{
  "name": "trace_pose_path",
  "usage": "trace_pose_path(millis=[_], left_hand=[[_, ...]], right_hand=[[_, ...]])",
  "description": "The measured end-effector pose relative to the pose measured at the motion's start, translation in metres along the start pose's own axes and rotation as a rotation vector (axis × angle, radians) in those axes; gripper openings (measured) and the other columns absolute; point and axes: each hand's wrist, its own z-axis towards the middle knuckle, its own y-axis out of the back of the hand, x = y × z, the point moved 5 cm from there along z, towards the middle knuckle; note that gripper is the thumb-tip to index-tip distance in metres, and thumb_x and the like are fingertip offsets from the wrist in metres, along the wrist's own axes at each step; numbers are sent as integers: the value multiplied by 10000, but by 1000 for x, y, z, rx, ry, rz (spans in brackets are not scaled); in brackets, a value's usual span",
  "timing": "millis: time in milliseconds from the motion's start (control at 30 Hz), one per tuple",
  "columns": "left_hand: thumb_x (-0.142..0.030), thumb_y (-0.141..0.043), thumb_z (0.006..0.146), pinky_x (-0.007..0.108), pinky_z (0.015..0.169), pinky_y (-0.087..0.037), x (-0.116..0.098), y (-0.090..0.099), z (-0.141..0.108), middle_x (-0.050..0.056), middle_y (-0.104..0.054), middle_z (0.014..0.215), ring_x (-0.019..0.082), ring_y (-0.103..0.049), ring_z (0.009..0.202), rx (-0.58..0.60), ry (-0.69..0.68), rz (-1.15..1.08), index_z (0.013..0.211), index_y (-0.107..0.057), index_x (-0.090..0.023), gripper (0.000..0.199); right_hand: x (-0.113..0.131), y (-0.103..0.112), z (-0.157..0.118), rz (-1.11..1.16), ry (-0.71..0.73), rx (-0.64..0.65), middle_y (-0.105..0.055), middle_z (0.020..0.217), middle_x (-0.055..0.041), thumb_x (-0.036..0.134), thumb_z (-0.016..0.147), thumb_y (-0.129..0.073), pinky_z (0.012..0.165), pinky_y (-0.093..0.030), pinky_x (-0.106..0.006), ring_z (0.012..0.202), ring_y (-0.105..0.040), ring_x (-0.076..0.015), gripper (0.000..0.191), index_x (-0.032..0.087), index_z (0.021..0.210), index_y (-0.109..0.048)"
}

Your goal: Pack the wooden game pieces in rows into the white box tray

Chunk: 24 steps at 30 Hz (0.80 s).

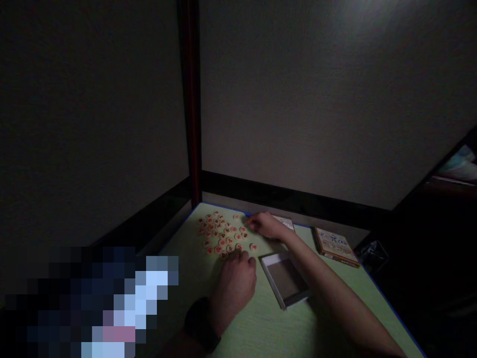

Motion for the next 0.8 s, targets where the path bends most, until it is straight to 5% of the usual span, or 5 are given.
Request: trace_pose_path(millis=[167,400,633,800], left_hand=[[-62,-388,887,362,759,-542,-11,-5,-5,142,-709,978,241,-692,867,72,-51,-17,1046,-665,-117,325],[-149,-417,900,376,748,-541,-17,-11,-7,121,-712,968,259,-696,862,49,-86,-60,1035,-631,-149,253],[-211,-476,894,374,770,-534,-18,-12,-10,81,-695,1019,247,-682,865,5,-119,-96,1346,-473,-231,452],[-243,-450,942,344,799,-520,-20,-13,-12,47,-667,1064,207,-650,889,-6,-233,-113,1069,-612,-259,206]], right_hand=[[6,-3,-37,-69,59,29,-725,753,-33,-1,720,-578,641,-420,-221,689,-639,-155,393,153,1051,-723],[9,-15,-43,69,63,-58,-729,876,-44,18,757,-576,660,-428,-212,749,-634,-139,413,153,1141,-647],[-13,25,-61,-31,-68,-54,-730,808,-57,36,763,-568,664,-415,-224,724,-626,-147,227,143,905,-710],[-24,64,-91,-87,-185,-25,-745,830,-60,21,714,-551,648,-421,-225,731,-635,-154,294,154,897,-739]])
